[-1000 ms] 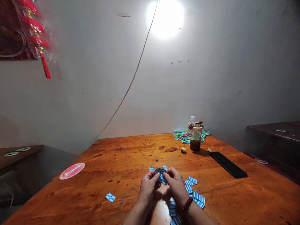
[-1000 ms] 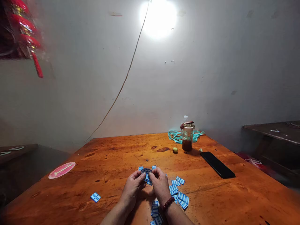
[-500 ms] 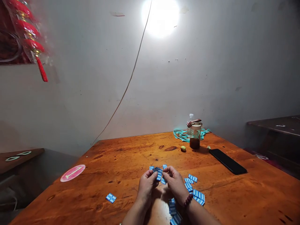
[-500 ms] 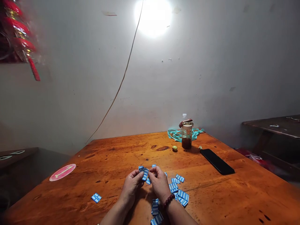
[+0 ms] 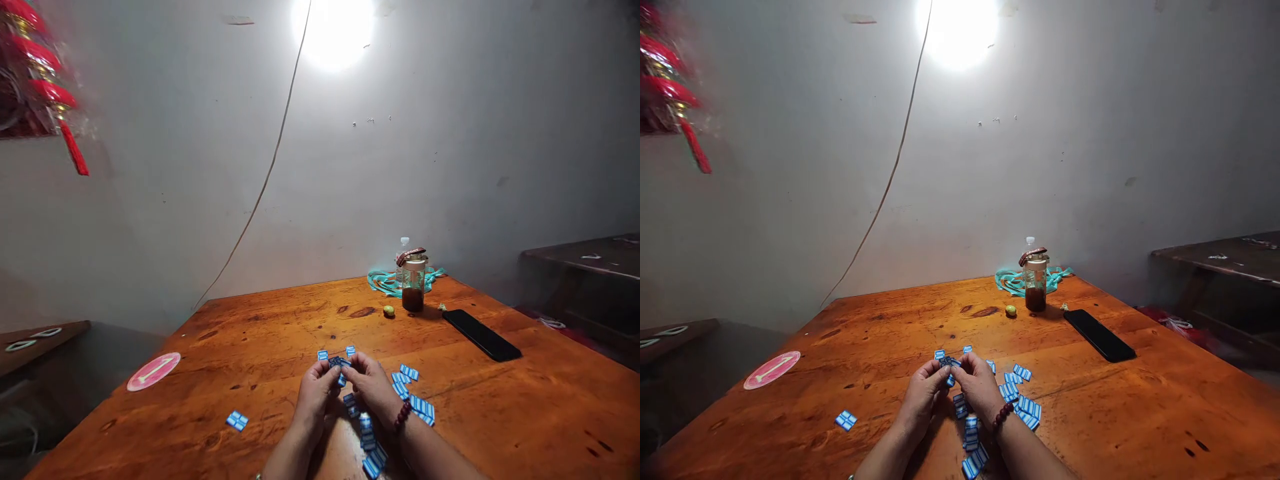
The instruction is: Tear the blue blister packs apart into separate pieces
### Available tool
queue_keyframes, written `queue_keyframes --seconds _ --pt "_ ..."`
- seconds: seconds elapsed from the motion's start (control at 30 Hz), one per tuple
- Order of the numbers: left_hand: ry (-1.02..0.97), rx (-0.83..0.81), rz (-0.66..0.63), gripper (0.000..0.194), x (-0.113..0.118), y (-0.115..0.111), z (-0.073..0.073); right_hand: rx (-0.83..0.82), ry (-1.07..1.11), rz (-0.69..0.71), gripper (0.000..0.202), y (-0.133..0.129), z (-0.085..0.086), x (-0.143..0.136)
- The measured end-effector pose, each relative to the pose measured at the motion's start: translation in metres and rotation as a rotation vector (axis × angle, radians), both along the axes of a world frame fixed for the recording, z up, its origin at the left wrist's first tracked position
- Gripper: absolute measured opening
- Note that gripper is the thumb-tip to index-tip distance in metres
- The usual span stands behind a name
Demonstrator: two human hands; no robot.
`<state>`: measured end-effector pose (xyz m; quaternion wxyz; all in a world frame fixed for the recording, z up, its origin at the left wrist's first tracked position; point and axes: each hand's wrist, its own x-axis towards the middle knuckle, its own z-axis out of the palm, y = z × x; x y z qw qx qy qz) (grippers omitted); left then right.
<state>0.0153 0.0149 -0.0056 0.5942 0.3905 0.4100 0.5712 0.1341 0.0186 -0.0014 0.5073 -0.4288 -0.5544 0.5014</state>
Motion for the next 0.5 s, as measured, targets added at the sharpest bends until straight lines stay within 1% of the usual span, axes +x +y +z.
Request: queue_keyframes --seconds 0.07,0.23,0.37,0.5 --pt "-0.013 -0.013 -0.028 0.020 0.0013 -0.0019 0.0011 -0.030 0.033 -0.021 0.014 0.0011 -0.0009 0.0006" --pt "-0.022 -0.063 -0.068 0.022 -0.0003 -0.0060 0.0040 -0.026 0.071 -0.033 0.012 0.0033 -0.0012 0.0024" --pt "-0.038 -0.079 -0.061 0.021 -0.0029 -0.0056 0.0022 -0.070 0.118 -0.018 0.013 0.0038 0.0010 0.0024" --pt "-0.064 -0.095 0.002 0.020 -0.0039 -0.0036 0.0011 -0.095 0.157 -0.024 0.012 0.0041 0.0020 0.0028"
